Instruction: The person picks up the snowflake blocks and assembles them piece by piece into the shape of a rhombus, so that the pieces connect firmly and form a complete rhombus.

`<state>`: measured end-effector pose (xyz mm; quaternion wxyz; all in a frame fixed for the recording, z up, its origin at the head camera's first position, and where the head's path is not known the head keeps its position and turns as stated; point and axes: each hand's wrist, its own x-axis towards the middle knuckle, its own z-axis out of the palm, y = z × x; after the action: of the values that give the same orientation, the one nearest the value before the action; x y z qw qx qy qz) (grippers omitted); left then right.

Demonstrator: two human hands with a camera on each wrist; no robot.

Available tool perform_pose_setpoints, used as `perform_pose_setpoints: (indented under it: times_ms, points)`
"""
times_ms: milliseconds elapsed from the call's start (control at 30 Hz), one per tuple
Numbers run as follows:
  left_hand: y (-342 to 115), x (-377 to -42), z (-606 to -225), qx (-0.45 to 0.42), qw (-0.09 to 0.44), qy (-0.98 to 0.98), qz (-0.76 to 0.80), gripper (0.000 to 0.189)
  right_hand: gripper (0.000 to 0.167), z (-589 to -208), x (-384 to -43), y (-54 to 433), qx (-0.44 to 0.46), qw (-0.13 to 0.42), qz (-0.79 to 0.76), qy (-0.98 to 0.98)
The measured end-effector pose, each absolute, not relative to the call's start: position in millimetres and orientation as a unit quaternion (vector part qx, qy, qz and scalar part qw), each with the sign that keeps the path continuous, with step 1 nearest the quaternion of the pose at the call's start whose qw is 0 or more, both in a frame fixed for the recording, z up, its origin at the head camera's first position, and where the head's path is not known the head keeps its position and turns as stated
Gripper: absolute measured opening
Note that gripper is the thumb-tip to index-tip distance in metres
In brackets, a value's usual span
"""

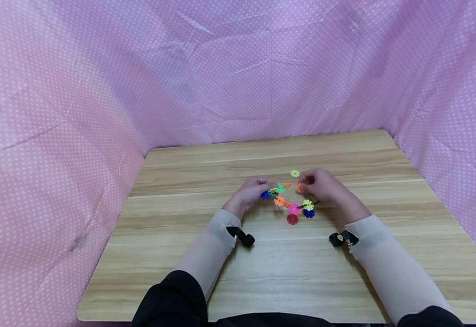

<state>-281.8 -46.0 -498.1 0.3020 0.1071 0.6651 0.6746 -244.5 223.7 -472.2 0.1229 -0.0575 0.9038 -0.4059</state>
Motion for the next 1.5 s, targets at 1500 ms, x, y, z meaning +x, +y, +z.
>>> perform_pose_setpoints:
  times_ms: [1500]
  points:
    - [-44.2,-283.3,-497.9,0.094,0.293,0.652,0.693,0.022,0.026,-467.6,-247.2,210.9,-0.002,0.134,-0.663,0.736]
